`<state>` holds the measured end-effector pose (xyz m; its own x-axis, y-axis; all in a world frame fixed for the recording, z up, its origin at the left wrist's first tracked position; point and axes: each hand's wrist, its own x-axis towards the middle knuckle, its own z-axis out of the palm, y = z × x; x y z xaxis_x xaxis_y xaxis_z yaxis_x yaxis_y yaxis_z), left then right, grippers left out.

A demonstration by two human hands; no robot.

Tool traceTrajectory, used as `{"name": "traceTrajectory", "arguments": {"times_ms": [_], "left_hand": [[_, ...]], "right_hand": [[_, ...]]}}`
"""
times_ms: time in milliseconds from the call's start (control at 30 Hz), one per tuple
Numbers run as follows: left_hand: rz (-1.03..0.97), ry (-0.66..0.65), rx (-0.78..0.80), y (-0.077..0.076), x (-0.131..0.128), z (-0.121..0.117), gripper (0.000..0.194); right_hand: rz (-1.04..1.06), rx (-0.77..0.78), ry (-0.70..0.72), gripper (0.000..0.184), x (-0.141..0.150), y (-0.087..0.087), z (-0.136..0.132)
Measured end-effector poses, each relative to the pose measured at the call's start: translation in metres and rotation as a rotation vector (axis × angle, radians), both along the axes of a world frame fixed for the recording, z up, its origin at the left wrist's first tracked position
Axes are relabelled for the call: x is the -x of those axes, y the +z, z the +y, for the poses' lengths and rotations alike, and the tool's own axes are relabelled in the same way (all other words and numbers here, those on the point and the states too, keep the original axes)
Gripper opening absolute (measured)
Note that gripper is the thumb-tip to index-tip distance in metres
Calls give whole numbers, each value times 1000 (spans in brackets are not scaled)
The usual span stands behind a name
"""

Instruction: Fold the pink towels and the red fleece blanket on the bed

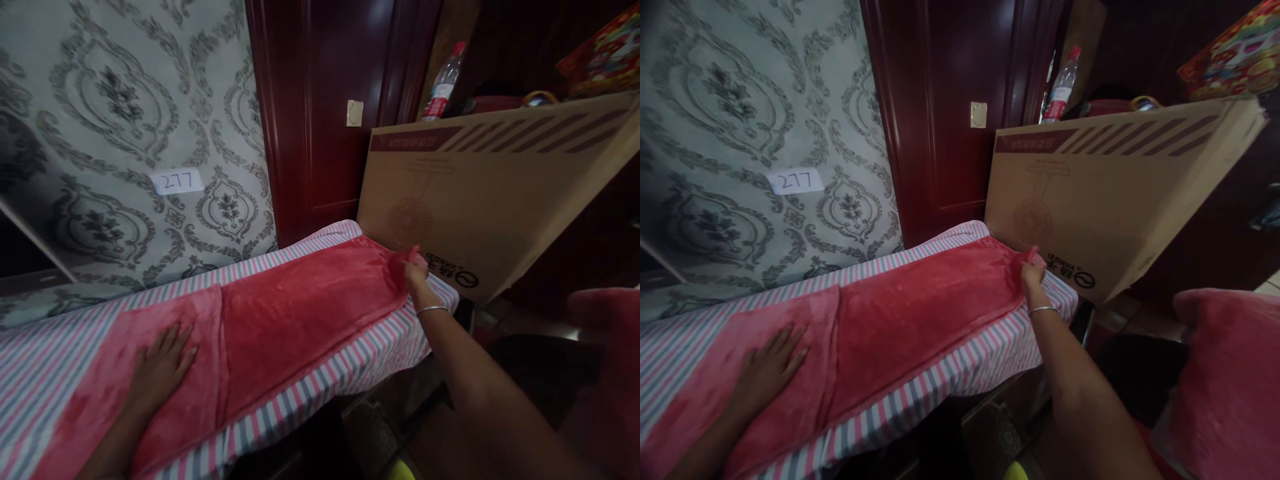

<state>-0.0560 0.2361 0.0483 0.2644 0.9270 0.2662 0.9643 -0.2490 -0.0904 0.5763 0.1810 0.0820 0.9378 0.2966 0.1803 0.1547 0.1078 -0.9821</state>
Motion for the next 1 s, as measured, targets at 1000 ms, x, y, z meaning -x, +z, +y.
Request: {"name": "traceTrajectory", "arguments": {"times_ms": [1000], "left_hand": [[-1603, -36, 874, 29, -159, -15, 29]], "right_hand": [[-662, -29, 857, 35, 200, -49, -50]]}}
